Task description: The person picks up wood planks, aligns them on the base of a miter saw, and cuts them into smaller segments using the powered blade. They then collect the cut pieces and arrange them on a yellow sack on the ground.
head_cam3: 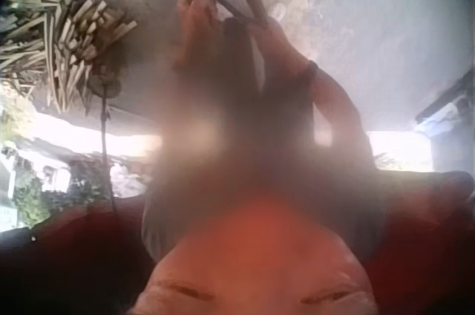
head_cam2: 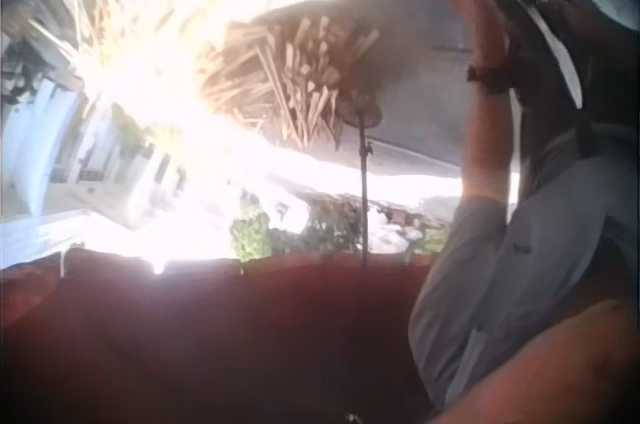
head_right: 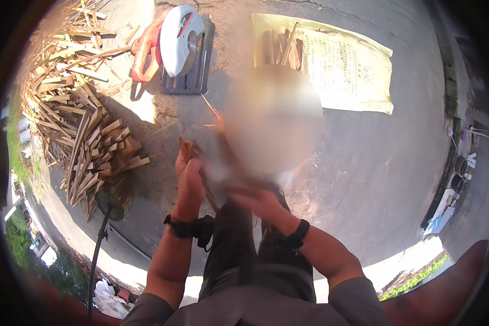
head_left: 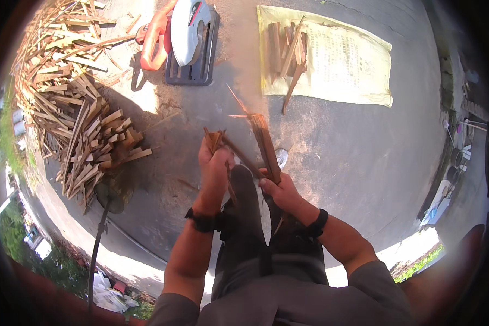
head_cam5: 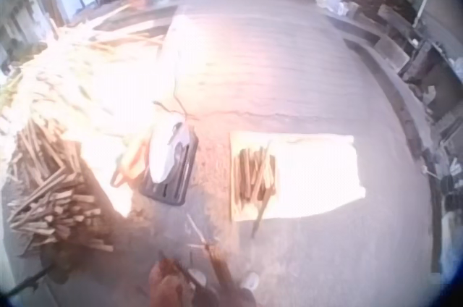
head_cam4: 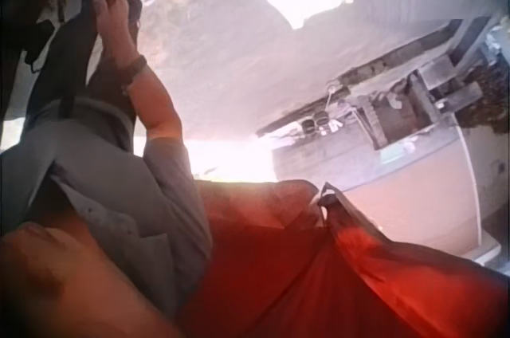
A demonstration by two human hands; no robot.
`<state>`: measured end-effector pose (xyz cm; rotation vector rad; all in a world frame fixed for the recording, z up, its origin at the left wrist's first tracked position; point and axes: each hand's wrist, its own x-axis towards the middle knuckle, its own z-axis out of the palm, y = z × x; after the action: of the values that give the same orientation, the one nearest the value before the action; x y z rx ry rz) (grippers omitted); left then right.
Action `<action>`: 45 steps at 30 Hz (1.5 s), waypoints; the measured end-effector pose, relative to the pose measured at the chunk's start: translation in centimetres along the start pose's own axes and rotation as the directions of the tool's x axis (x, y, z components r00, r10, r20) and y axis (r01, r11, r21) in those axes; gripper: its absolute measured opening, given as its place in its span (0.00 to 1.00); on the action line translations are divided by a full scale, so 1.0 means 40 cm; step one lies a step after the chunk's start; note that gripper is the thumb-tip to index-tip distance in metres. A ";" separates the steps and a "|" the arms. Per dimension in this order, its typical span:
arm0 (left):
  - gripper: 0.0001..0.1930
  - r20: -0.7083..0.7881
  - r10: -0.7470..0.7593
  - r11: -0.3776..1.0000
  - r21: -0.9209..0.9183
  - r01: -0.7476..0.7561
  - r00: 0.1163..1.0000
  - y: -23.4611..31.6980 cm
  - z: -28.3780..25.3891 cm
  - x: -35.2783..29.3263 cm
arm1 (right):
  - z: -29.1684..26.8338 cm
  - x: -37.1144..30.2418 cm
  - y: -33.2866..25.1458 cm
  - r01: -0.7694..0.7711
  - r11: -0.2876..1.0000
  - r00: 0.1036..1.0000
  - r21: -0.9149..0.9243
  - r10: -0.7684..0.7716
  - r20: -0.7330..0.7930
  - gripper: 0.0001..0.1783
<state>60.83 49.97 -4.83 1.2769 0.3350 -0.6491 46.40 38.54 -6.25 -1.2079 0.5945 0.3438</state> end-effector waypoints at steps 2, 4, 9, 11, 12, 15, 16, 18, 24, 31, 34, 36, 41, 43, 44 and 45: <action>0.06 0.072 -0.073 0.996 -0.049 0.077 0.995 0.004 -0.045 -0.004 | 0.053 -0.002 0.027 -0.050 0.999 0.998 -0.016 0.049 -0.032 0.13; 0.06 0.140 -0.119 0.987 -0.095 0.133 0.983 0.015 -0.067 -0.035 | 0.092 0.032 -0.024 -0.083 0.996 0.996 -0.037 0.081 -0.047 0.13; 0.10 0.341 -0.309 0.930 -0.087 0.357 0.888 -0.011 -0.161 -0.076 | 0.016 0.167 -0.136 0.257 0.935 0.902 0.245 -0.141 -0.407 0.17; 0.18 0.202 -0.273 0.940 -0.154 0.306 0.941 0.015 -0.165 -0.040 | 0.060 0.152 -0.113 0.342 0.937 0.887 -0.065 -0.345 -0.307 0.19; 0.22 0.172 -0.165 0.962 -0.188 0.196 0.971 0.036 -0.166 -0.020 | 0.097 0.139 -0.133 0.327 0.918 0.901 -0.223 -0.374 -0.219 0.22; 0.33 0.246 -0.030 0.965 -0.244 0.092 0.969 -0.012 -0.164 0.050 | 0.217 0.098 -0.136 0.168 0.763 0.967 -0.625 -0.252 -0.047 0.34; 0.35 0.181 -0.038 0.997 -0.058 0.049 0.983 -0.038 -0.139 0.055 | 0.238 0.104 -0.067 0.192 0.749 0.949 -0.635 -0.307 -0.075 0.36; 0.34 0.086 -0.145 0.987 0.077 0.139 0.986 -0.043 -0.112 0.062 | 0.247 0.121 -0.050 0.216 0.738 0.929 -0.639 -0.357 -0.098 0.38; 0.24 0.183 -0.297 0.891 -0.301 0.341 0.937 -0.043 -0.089 0.121 | 0.107 0.111 -0.087 0.230 0.961 0.973 -0.156 -0.224 0.052 0.42; 0.25 0.394 -0.360 0.912 -0.042 0.408 0.846 -0.076 0.049 0.223 | -0.013 0.163 0.048 -0.086 0.960 0.994 0.266 0.101 -0.041 0.33; 0.32 0.321 -0.360 0.933 0.131 0.335 0.876 -0.190 0.017 0.284 | -0.075 0.241 0.026 -0.086 0.857 0.931 0.507 0.251 -0.265 0.22; 0.37 0.233 -0.389 0.890 0.346 0.298 0.891 -0.285 -0.027 0.302 | -0.198 0.330 0.140 -0.042 0.893 0.834 0.449 0.279 -0.477 0.17; 0.29 0.185 -0.602 0.729 0.526 0.439 0.777 -0.306 -0.071 0.300 | -0.666 0.575 0.344 -0.204 0.979 0.657 -0.010 0.130 -0.742 0.12; 0.26 0.148 -0.653 0.685 0.533 0.496 0.742 -0.333 -0.138 0.291 | -0.767 0.684 0.300 -0.292 0.939 0.641 -0.181 0.052 -0.766 0.12; 0.25 0.070 -0.647 0.669 0.530 0.522 0.759 -0.349 -0.185 0.282 | -0.779 0.743 0.265 -0.302 0.927 0.640 -0.221 0.026 -0.768 0.13; 0.23 -0.004 -0.640 0.653 0.524 0.547 0.769 -0.360 -0.223 0.273 | -0.788 0.799 0.231 -0.313 0.913 0.637 -0.262 -0.003 -0.771 0.13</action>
<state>61.49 53.50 -24.67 1.5917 0.4619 -1.4992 59.17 9.94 -39.69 -1.6835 1.4401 0.0670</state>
